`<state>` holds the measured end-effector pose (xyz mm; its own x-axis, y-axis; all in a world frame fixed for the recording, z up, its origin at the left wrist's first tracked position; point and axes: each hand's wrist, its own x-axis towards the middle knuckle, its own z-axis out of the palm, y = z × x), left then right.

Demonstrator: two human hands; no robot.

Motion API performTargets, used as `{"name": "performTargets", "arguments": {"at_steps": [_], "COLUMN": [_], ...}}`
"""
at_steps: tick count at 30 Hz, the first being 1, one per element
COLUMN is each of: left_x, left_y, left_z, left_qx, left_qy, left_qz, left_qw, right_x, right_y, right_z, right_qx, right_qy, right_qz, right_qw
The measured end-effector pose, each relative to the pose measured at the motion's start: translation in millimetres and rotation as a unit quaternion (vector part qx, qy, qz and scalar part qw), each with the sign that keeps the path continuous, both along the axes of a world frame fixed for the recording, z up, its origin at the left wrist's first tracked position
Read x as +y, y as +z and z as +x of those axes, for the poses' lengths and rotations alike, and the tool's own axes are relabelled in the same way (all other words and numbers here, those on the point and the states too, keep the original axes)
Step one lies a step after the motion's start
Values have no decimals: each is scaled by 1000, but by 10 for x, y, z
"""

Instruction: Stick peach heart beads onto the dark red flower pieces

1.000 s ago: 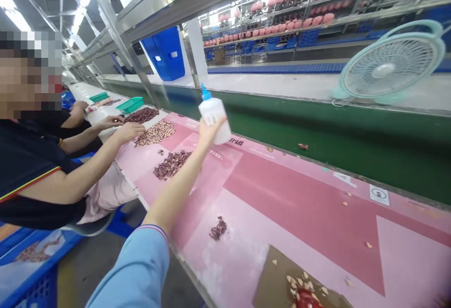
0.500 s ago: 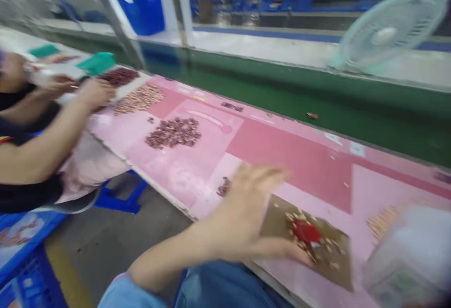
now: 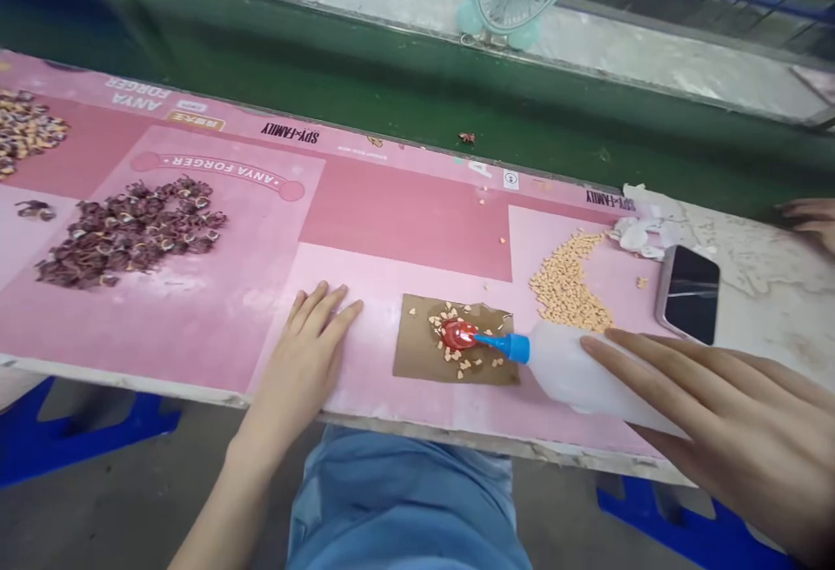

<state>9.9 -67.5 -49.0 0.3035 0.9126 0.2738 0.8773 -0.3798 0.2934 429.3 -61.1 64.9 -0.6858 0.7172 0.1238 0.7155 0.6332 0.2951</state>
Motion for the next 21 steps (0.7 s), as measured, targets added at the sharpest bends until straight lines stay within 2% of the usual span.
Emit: {"name": "performTargets", "arguments": {"at_steps": [3, 6, 16, 21], "left_x": [-3, -14, 0, -7], "left_y": [-27, -60, -58, -47], "left_z": [-18, 20, 70, 68], "left_qx": [-12, -21, -26, -23], "left_qy": [2, 14, 28, 19], "left_qz": [26, 44, 52, 52], "left_qw": [1000, 999, 998, 998], "right_x": [38, 76, 58, 24], "right_y": [92, 139, 158, 104], "right_z": [-95, -122, -137, -38], "right_qx": [-30, -35, -32, -34], "right_qy": [46, 55, 45, 18], "right_qz": [16, 28, 29, 14], "right_qw": [998, 997, 998, 999]}}
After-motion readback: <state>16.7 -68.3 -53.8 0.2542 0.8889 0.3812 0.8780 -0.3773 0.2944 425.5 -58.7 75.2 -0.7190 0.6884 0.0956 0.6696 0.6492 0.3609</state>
